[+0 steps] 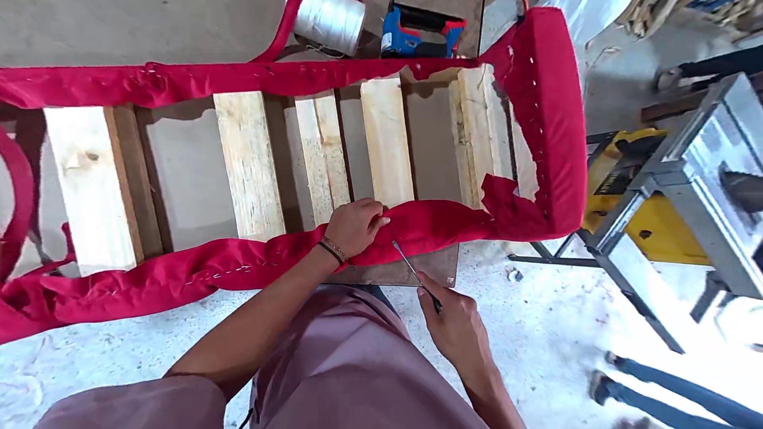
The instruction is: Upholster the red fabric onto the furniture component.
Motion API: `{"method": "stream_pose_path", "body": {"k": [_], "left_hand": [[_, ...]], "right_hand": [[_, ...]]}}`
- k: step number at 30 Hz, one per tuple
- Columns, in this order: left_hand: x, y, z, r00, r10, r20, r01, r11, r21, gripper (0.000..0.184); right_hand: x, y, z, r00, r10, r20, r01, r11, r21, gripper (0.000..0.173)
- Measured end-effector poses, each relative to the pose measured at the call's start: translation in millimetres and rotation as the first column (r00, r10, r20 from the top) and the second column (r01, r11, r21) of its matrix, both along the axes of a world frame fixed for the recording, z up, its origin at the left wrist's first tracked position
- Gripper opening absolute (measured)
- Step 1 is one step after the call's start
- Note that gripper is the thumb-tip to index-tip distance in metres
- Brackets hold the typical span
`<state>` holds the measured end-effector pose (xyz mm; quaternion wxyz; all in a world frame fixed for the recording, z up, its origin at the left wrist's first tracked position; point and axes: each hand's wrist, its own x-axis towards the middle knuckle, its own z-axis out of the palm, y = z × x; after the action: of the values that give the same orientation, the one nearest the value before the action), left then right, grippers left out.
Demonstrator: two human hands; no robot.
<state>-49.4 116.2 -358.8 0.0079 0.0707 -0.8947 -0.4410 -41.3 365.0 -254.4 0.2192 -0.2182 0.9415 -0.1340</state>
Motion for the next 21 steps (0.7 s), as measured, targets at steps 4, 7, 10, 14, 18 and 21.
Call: {"method": "stream_pose_path", "body": {"k": [4,7,10,14,18,21], "left_hand": [[0,-1,-5,0.998,0.031,-0.056,-0.030,0.999,0.026,0.022],[-1,-2,-12,0.990,0.049,-0.132,-0.046,0.999,0.020,0.021],[-4,-3,-17,0.987,0.038,-0.158,-0.026,0.996,0.080,0.020],[-6,0,-21,0.988,0.022,-0.156,0.002,0.988,0.153,0.022],[-7,0,-24,0.986,0.041,-0.164,-0.008,0.980,0.197,0.022],[-7,0,-24,0.986,0.039,-0.164,-0.006,0.980,0.199,0.023]], "right_hand": [[-10,-18,20,0.996,0.032,0.088,-0.045,0.987,0.156,0.039],[-21,-44,41,0.977,-0.005,0.214,-0.068,0.940,0.333,0.039],[-34,-78,60,0.949,-0.010,0.314,-0.149,0.866,0.477,0.039],[-41,-98,62,0.936,-0.027,0.350,-0.176,0.827,0.533,0.036],[-44,-58,38,0.779,-0.336,0.529,0.216,0.936,0.276,0.039],[-34,-36,24,0.729,-0.370,0.576,0.358,0.923,0.140,0.039]]}}
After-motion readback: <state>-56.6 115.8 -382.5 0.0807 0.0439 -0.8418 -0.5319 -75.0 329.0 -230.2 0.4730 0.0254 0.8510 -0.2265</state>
